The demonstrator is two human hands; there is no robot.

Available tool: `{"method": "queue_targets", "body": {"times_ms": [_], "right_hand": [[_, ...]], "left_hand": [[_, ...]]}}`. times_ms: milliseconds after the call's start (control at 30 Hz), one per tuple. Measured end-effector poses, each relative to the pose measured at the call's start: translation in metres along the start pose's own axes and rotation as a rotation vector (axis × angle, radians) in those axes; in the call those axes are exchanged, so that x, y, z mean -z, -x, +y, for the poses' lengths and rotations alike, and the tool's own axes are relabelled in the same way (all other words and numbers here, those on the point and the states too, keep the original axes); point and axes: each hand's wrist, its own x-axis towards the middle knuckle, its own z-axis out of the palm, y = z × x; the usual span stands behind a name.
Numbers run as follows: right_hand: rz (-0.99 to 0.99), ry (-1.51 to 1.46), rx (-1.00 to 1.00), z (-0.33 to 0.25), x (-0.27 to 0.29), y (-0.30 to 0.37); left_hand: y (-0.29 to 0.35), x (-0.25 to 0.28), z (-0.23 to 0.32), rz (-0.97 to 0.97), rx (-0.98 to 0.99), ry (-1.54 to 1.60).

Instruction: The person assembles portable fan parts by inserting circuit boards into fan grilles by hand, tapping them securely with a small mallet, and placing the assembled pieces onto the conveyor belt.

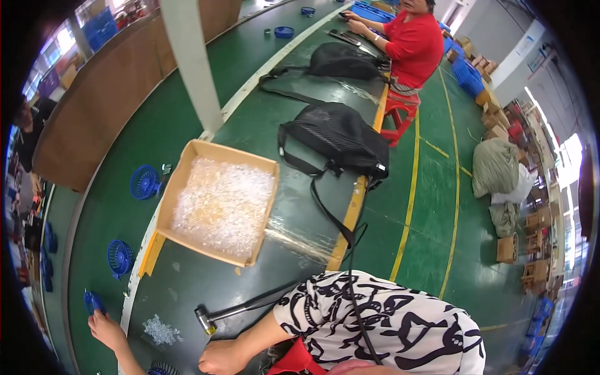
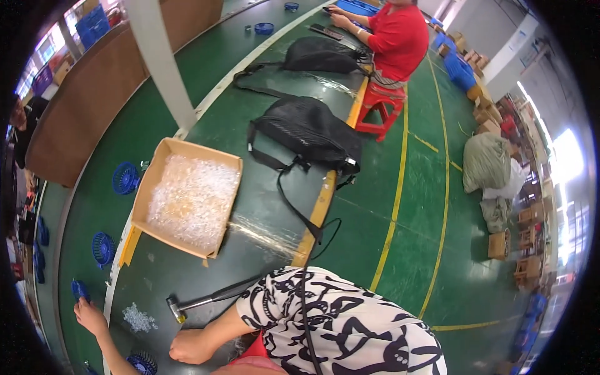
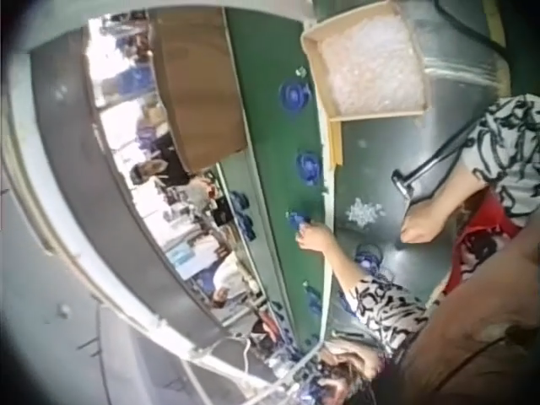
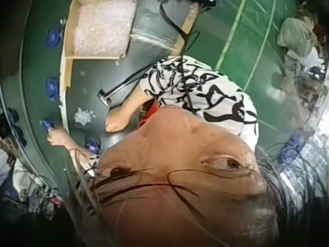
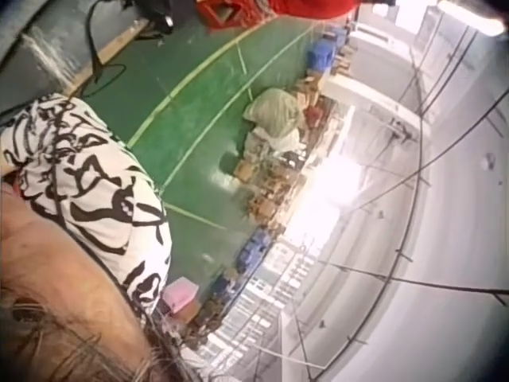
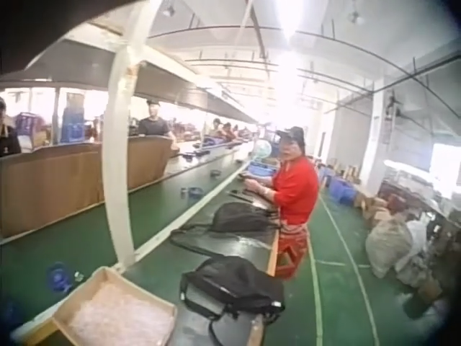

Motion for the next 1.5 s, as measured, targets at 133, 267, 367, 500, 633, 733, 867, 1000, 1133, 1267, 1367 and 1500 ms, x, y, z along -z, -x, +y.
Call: {"method": "queue_targets", "body": {"times_ms": [133,267,367,500,633,733,867,1000,1133,1267,1367,1500], "right_hand": [[-0.022,0.01,-0.015,0.002,-0.006,-0.005],[0.102,-0.115,-0.116,0.002,-0.011,-0.014],[0.217,-0.217,-0.132,0.001,-0.002,-0.017],[0.328,-0.259,-0.179,0.002,0.005,-0.018],[0.24,-0.223,-0.239,0.005,0.005,-0.018],[0.267,-0.195,-0.188,-0.004,0.008,-0.017],[0.125,-0.13,-0.23,-0.002,-0.002,-0.022],[0.094,-0.173,-0.254,-0.009,0.012,-0.021],[0.091,-0.142,-0.306,-0.007,0.006,-0.026],[0.055,-0.107,-0.289,-0.004,0.005,-0.026],[0.103,-0.095,-0.247,-0.002,0.001,-0.027],[0.115,-0.091,-0.211,-0.005,0.013,-0.018]], "left_hand": [[0.002,0.043,0.006,0.108,-0.02,0.145],[0.014,0.102,0.032,0.188,0.033,0.219],[0.029,0.158,0.056,0.322,0.006,0.27],[0.059,0.2,0.07,-0.133,0.215,0.533],[0.106,0.212,0.099,-0.341,0.217,0.632],[0.157,0.166,0.085,-0.498,0.225,0.73],[0.201,0.144,0.087,-0.452,0.421,1.137],[0.246,0.142,0.074,-0.121,0.447,1.156],[0.319,0.121,0.045,-0.541,0.061,0.42],[0.275,0.186,0.129,-0.129,-0.041,0.743],[0.282,0.182,0.134,-0.096,0.088,0.746],[0.267,0.199,0.154,-0.04,0.024,0.612]]}}
